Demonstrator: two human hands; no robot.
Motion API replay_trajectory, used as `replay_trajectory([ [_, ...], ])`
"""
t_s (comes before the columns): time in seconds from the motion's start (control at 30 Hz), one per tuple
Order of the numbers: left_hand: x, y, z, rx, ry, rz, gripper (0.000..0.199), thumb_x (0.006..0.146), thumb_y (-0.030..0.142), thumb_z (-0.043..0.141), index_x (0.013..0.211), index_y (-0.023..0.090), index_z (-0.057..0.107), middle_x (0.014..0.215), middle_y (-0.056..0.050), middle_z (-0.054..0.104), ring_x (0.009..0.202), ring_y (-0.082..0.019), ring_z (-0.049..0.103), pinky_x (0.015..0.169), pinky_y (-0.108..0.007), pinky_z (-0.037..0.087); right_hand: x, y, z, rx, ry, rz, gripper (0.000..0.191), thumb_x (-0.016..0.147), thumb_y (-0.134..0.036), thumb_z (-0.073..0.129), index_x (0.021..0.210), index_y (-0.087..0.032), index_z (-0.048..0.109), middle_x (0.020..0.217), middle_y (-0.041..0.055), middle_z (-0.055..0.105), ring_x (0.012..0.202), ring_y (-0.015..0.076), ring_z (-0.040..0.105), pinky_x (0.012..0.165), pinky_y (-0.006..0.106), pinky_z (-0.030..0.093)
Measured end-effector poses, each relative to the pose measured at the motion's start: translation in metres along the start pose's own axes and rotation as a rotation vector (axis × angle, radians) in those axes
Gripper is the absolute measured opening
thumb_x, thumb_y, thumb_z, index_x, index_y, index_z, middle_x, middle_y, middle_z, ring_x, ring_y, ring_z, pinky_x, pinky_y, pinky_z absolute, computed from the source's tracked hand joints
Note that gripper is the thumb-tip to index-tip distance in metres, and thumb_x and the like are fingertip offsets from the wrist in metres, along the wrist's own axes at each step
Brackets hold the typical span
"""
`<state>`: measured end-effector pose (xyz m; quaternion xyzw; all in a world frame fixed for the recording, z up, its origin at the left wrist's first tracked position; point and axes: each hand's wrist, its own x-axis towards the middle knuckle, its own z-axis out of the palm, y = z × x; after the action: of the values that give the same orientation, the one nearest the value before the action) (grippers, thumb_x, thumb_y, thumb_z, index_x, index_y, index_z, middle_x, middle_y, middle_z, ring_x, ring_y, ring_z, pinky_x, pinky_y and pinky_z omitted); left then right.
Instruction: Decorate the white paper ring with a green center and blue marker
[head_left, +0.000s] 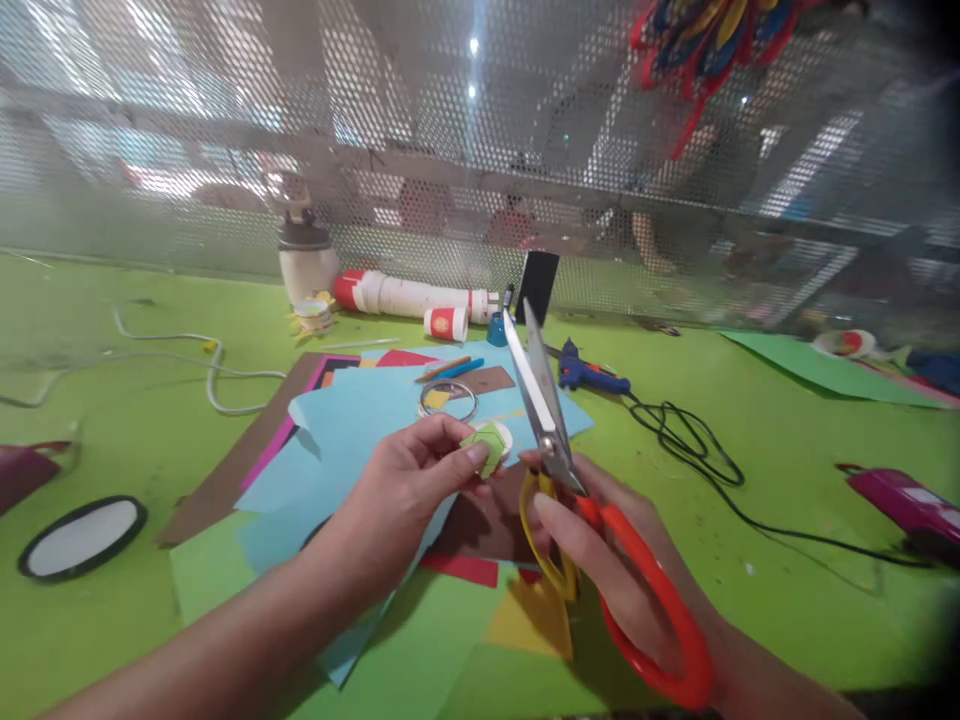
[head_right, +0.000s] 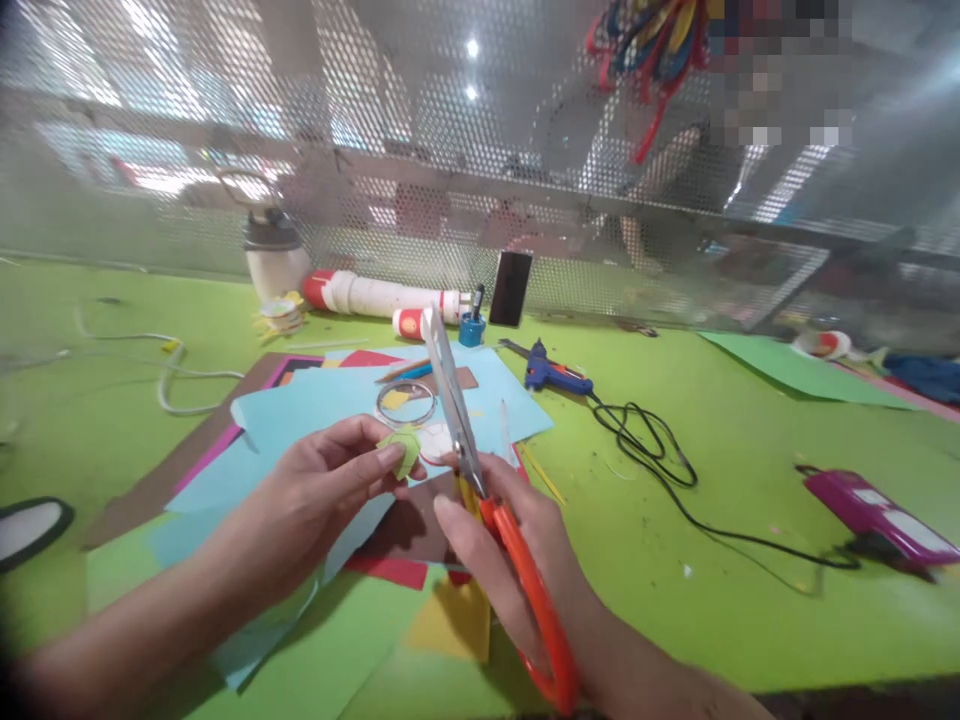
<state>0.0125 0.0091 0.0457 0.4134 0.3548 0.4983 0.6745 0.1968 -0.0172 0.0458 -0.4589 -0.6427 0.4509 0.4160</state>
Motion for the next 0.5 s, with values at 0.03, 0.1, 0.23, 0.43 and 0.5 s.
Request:
replay_trajectory([
  [0.03,0.001,0.003,-0.001,-0.002,0.033,0.039,0.023,0.080,0.031,0.076,0.078,0.016,0.060,0.072,0.000,0.069,0.067,-0.010,0.063,0.070,-0.022,0.051,-0.001,-0.001,0.000,-0.033,-0.024,0.005,0.033,0.093,-0.043,0.057,0.116,-0.020,0.062,0.073,-0.0008,0.059,0.061,0.0124,0.054,0.059,0.024,0.049],
  [0.1,0.002,0.008,-0.002,-0.024,0.074,0.096,0.021,0.082,0.030,0.075,0.077,0.015,0.061,0.076,0.000,0.069,0.071,-0.009,0.063,0.074,-0.021,0.050,-0.002,-0.001,0.000,-0.059,-0.068,-0.022,0.036,0.093,-0.047,0.054,0.115,-0.021,0.063,0.072,-0.0001,0.058,0.061,0.0133,0.052,0.056,0.024,0.046],
  [0.23,0.002,0.018,-0.003,-0.081,0.073,0.153,0.018,0.084,0.029,0.072,0.077,0.016,0.062,0.081,-0.001,0.071,0.079,-0.013,0.066,0.082,-0.026,0.050,-0.003,0.003,-0.001,-0.095,-0.150,-0.128,0.034,0.092,-0.048,0.054,0.112,-0.023,0.066,0.085,0.0053,0.065,0.073,0.0179,0.059,0.067,0.027,0.051],
  [0.43,0.000,0.023,-0.003,-0.141,0.072,0.184,0.017,0.083,0.026,0.073,0.074,0.016,0.063,0.079,0.000,0.070,0.075,-0.014,0.067,0.084,-0.031,0.054,-0.004,0.003,-0.008,-0.217,-0.122,-0.129,0.041,0.090,-0.054,0.054,0.112,-0.021,0.067,0.071,0.0038,0.060,0.065,0.0189,0.057,0.065,0.029,0.051],
  [0.5,0.001,0.024,-0.004,-0.132,0.064,0.174,0.017,0.082,0.025,0.074,0.074,0.016,0.063,0.078,0.000,0.070,0.076,-0.015,0.068,0.083,-0.032,0.054,-0.005,0.002,-0.010,-0.237,-0.108,-0.136,0.042,0.089,-0.055,0.053,0.110,-0.022,0.068,0.068,0.0028,0.058,0.061,0.0178,0.054,0.060,0.028,0.048],
])
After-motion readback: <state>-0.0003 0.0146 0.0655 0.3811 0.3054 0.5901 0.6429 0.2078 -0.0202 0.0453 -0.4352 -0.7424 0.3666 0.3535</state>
